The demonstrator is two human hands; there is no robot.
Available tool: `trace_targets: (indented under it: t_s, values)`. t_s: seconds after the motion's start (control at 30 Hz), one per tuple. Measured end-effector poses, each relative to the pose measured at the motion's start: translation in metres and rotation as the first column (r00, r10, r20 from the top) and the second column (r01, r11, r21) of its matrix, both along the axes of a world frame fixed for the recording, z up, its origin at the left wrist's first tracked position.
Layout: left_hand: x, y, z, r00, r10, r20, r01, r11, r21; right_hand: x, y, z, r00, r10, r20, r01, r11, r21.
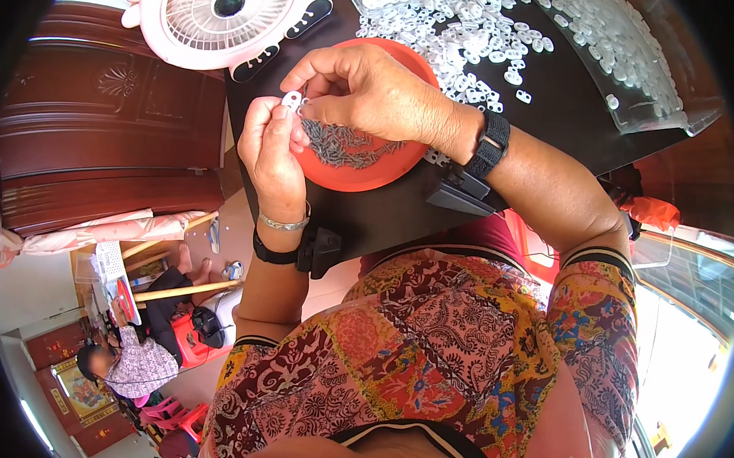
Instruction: Assembling small white plastic components by inserting metal pins into them.
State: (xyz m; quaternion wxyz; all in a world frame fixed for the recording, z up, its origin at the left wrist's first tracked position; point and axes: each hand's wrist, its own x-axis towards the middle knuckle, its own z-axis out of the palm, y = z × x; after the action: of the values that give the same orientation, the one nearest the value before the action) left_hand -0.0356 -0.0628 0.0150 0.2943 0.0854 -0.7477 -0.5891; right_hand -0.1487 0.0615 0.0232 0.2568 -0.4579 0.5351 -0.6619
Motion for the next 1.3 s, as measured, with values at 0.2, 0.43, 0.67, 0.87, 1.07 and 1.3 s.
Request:
trace_targets:
  t_s: [0.2, 0.43, 0.67, 0.87, 1.07, 1.3]
  values:
    - [-0.002, -0.001, -0.002, 0.999, 0.007, -0.035, -0.008, 1.000, -0.014, 0.001, 0.000, 0.001, 1.000, -0.017, -0.017, 0.017, 0.999, 0.028]
    - [0.001, 0.001, 0.004, 0.999, 0.001, 0.041, 0.000, 0.999, -0.032, 0.001, 0.001, 0.001, 1.000, 0.016, 0.020, -0.016, 0.999, 0.032]
    - [0.001, 0.000, 0.005, 0.999, -0.042, 0.030, 0.040, 0.996, 0.084, 0.002, 0.001, 0.000, 1.000, 0.024, -0.020, -0.024, 1.000, 0.015]
    - [0.000, -0.002, 0.005, 0.995, -0.102, 0.022, 0.095, 0.975, 0.202, 0.002, 0.000, -0.001, 0.998, 0.032, -0.059, -0.031, 0.999, 0.009]
    - [-0.001, -0.006, 0.007, 0.979, -0.205, 0.014, 0.185, 0.910, 0.371, 0.003, -0.001, -0.002, 0.996, 0.030, -0.084, -0.037, 0.996, -0.086]
    - [0.003, -0.005, 0.013, 0.975, -0.220, 0.026, 0.198, 0.917, 0.345, 0.005, 0.000, -0.001, 0.958, -0.045, -0.284, 0.011, 0.992, -0.122]
